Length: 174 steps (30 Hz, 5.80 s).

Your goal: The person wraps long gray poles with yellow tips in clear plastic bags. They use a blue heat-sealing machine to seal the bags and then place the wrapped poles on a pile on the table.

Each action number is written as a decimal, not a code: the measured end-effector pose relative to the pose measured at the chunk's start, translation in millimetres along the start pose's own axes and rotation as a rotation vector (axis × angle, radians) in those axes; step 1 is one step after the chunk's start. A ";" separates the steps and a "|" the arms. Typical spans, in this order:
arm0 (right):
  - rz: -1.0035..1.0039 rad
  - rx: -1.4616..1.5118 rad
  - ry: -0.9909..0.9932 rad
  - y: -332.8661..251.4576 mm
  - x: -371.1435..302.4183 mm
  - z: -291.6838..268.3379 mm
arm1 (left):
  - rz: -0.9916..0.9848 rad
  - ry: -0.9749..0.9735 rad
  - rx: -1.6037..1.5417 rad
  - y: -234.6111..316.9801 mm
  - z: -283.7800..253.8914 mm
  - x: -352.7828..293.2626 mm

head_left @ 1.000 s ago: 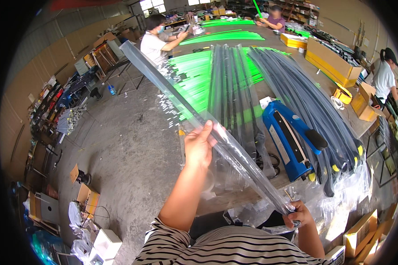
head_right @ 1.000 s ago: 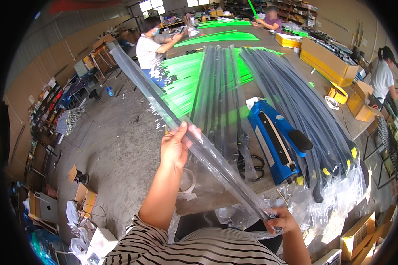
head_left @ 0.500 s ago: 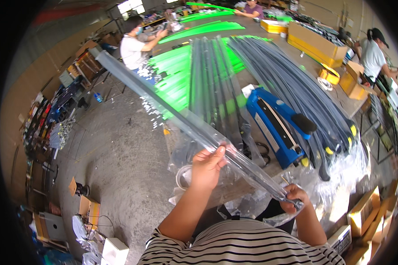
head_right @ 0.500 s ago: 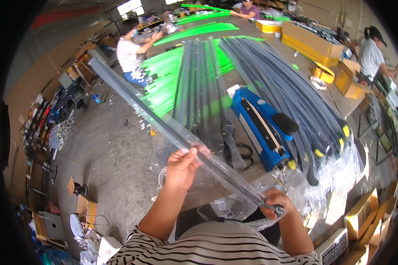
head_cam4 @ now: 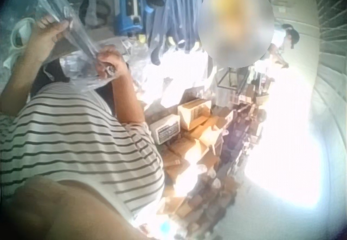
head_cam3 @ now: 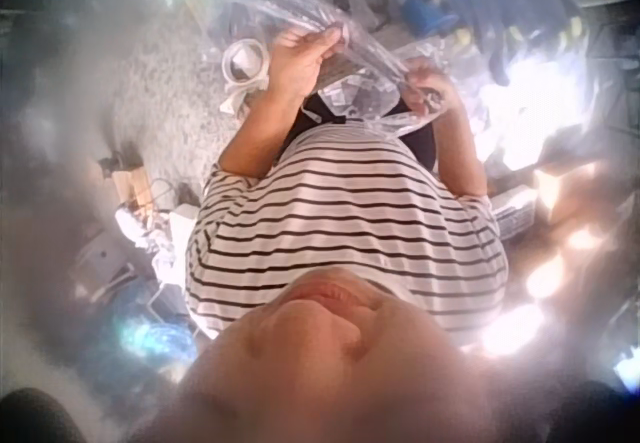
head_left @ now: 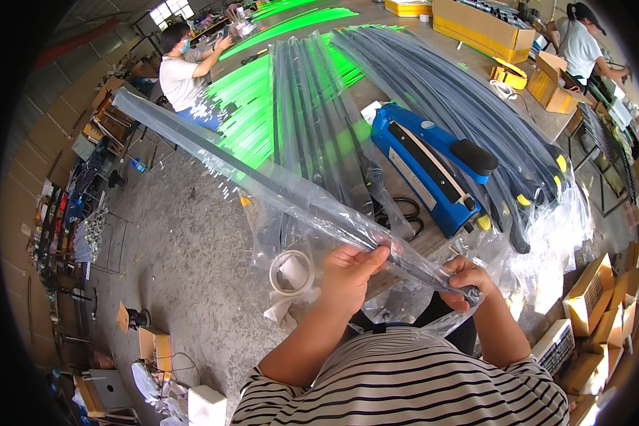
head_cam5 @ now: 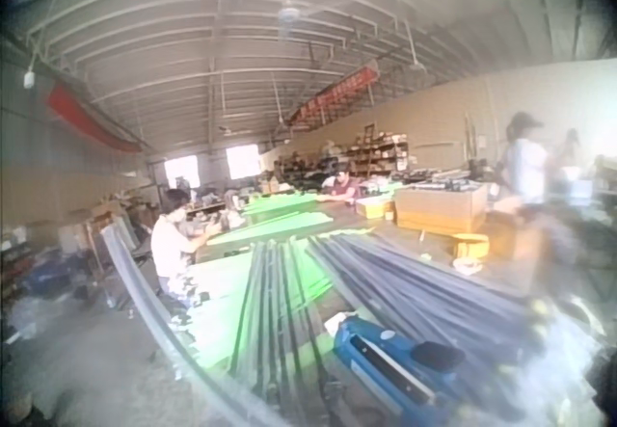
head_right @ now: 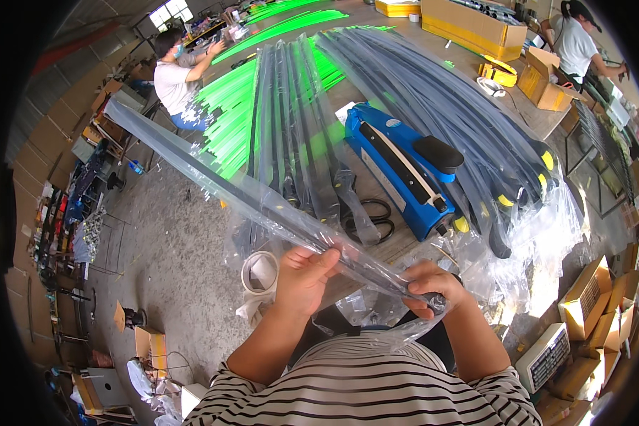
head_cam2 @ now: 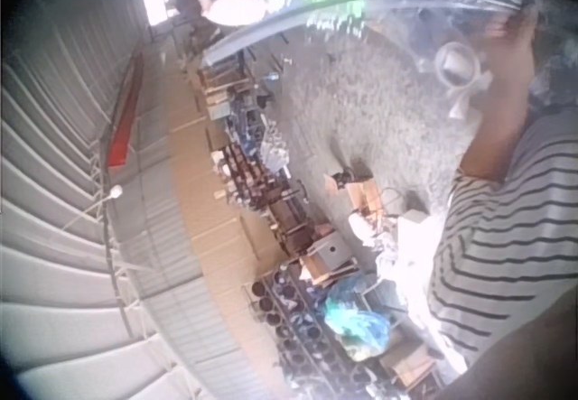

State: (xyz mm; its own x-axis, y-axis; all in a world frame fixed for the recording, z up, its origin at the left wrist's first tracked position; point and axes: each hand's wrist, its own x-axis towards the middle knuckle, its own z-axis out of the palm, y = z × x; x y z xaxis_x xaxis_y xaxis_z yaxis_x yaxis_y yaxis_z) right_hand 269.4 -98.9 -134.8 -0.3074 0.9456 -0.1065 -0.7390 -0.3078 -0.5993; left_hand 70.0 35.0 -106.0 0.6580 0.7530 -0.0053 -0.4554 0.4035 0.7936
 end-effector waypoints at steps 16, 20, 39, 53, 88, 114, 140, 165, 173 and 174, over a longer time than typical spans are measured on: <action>0.096 0.051 0.046 -8.6 -8.6 -10.4 | 0.171 0.301 0.012 81.2 -61.9 28.9; 0.121 -0.071 -0.029 -16.2 -3.7 -22.0 | 0.146 0.236 0.058 73.2 -56.1 20.2; -1.033 -0.987 0.668 -10.8 -34.9 48.7 | 0.404 0.603 0.143 112.8 -131.2 -11.9; -0.922 -1.054 1.207 -20.2 -48.2 22.4 | 0.399 0.649 0.075 117.6 -142.9 -12.7; -0.943 -0.674 1.025 -71.2 4.3 -22.4 | 0.391 0.715 0.155 101.0 -139.4 -25.2; -0.899 -0.917 1.083 -130.7 56.5 -74.5 | 0.361 0.846 0.063 51.4 -115.6 -17.6; -0.863 -1.386 1.232 -145.0 65.6 -110.0 | 0.355 0.865 0.160 40.3 -93.6 -17.4; -1.281 -2.241 1.029 -104.1 15.1 30.3 | 0.392 0.860 0.138 31.1 -93.6 -22.8; -1.215 -2.246 1.070 -97.4 12.8 27.2 | 0.389 0.856 0.141 29.7 -90.1 -25.2; -1.213 -2.246 1.070 -96.5 12.4 26.1 | 0.391 0.854 0.144 29.3 -90.0 -25.4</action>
State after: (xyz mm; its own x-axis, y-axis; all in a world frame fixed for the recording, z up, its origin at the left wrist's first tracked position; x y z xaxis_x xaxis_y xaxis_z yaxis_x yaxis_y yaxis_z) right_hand 321.3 -60.2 -57.6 0.1347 0.5003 0.8553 0.9854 -0.1580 -0.0627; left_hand -14.0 74.5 -137.5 -0.2121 0.9697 -0.1214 -0.4349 0.0176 0.9003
